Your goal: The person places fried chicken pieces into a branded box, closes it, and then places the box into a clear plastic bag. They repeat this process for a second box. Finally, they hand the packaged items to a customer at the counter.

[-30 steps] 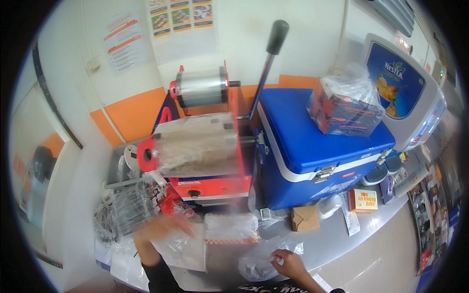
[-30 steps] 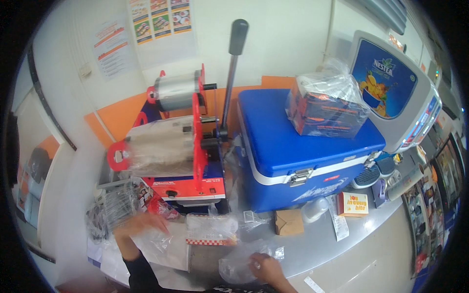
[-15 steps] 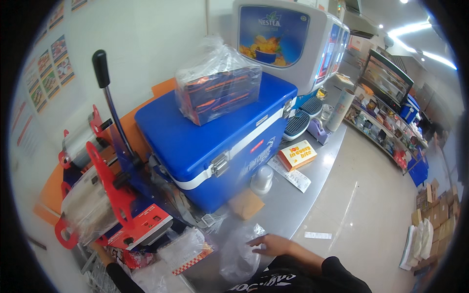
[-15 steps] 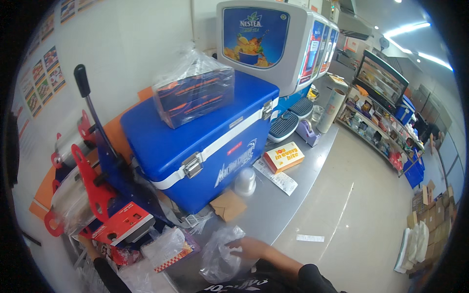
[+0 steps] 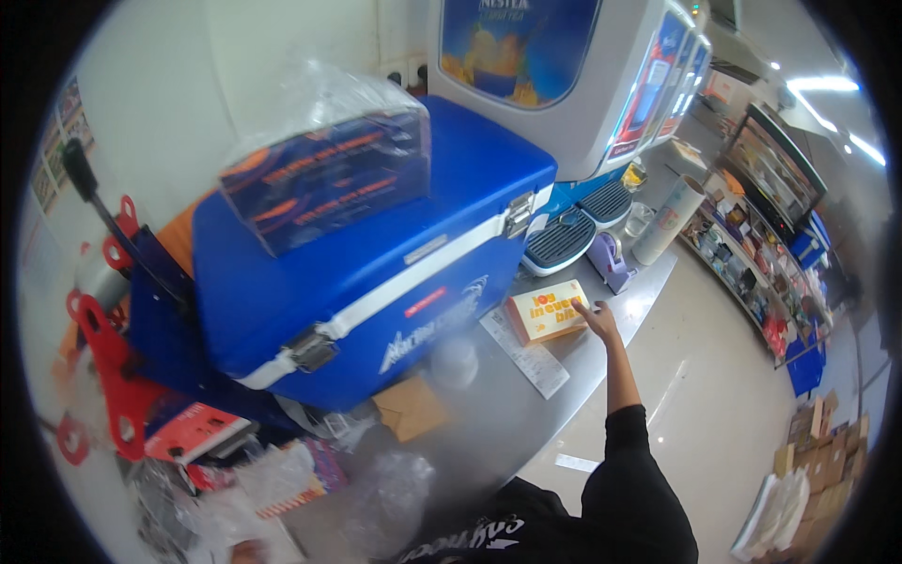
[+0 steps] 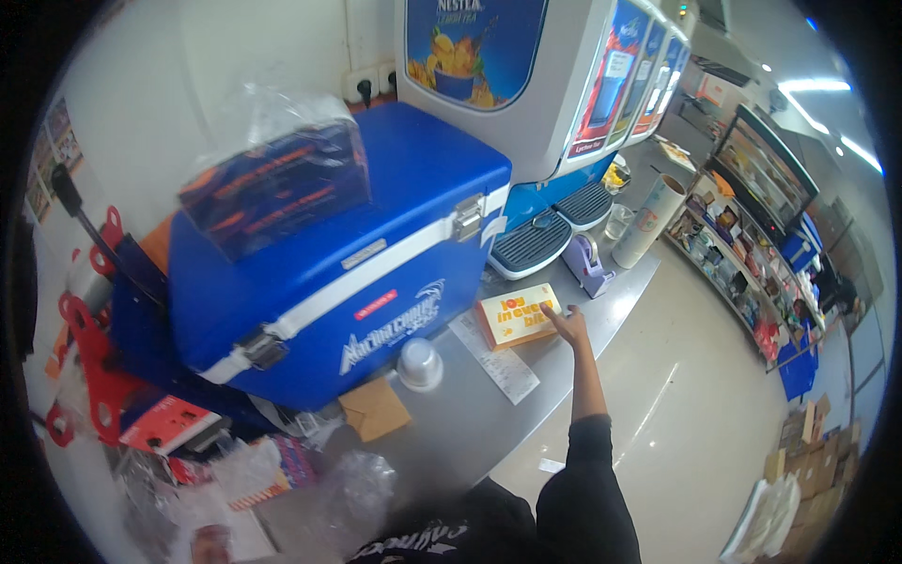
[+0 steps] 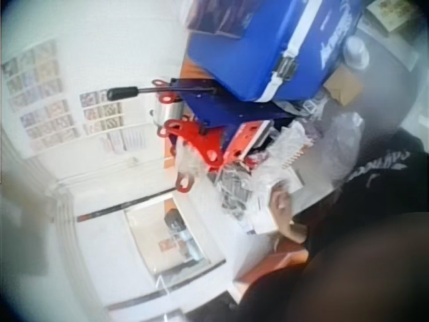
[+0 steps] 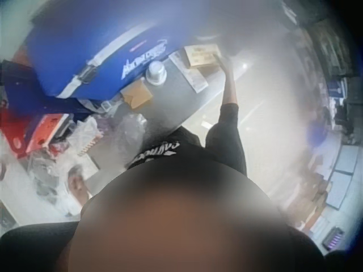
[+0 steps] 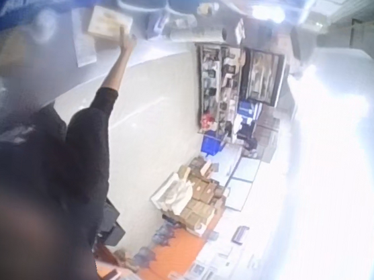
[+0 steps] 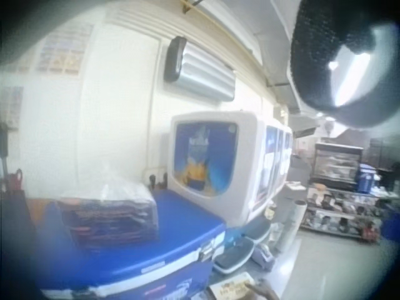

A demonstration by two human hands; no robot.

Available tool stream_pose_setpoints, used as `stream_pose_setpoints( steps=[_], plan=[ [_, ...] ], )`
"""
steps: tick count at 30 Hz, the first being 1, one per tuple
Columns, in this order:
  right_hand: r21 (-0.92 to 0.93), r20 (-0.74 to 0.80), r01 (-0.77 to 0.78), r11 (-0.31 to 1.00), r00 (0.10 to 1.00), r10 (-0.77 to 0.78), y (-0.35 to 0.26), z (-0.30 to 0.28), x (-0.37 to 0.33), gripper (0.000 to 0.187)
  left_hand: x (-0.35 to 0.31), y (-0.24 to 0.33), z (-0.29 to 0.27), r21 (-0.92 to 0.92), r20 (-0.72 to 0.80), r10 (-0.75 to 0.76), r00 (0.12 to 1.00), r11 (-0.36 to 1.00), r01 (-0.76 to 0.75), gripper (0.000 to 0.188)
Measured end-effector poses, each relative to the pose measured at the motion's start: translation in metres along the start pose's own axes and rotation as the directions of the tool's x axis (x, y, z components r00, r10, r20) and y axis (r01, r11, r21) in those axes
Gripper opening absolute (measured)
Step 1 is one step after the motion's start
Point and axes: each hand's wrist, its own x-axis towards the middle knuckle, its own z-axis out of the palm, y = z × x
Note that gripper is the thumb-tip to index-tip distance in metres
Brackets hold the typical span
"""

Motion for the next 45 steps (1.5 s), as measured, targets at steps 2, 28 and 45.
stream_pose_setpoints(
  steps=[2,28,45],
  plan=[
    [-0.013,0.261,-0.095,0.995,0.961,0.095,-0.004,-0.003,0.022,0.100,0.006,0.007,0.103,0.189,0.076,0.081,0.994,0.977,-0.094,0.021],
    [0.664,0.513,-0.347,0.662,0.855,-0.067,0.005,-0.003,-0.029,0.063,0.044,-0.008,0.300,0.205,0.169,-0.194,0.966,0.966,0.158,0.029],
    [0.534,0.765,-0.047,0.844,0.453,-0.458,-0.082,-0.028,-0.255,0.074,-0.052,-0.009,0.276,0.470,-0.586,-0.084,0.806,0.776,0.422,0.026]
  ],
)
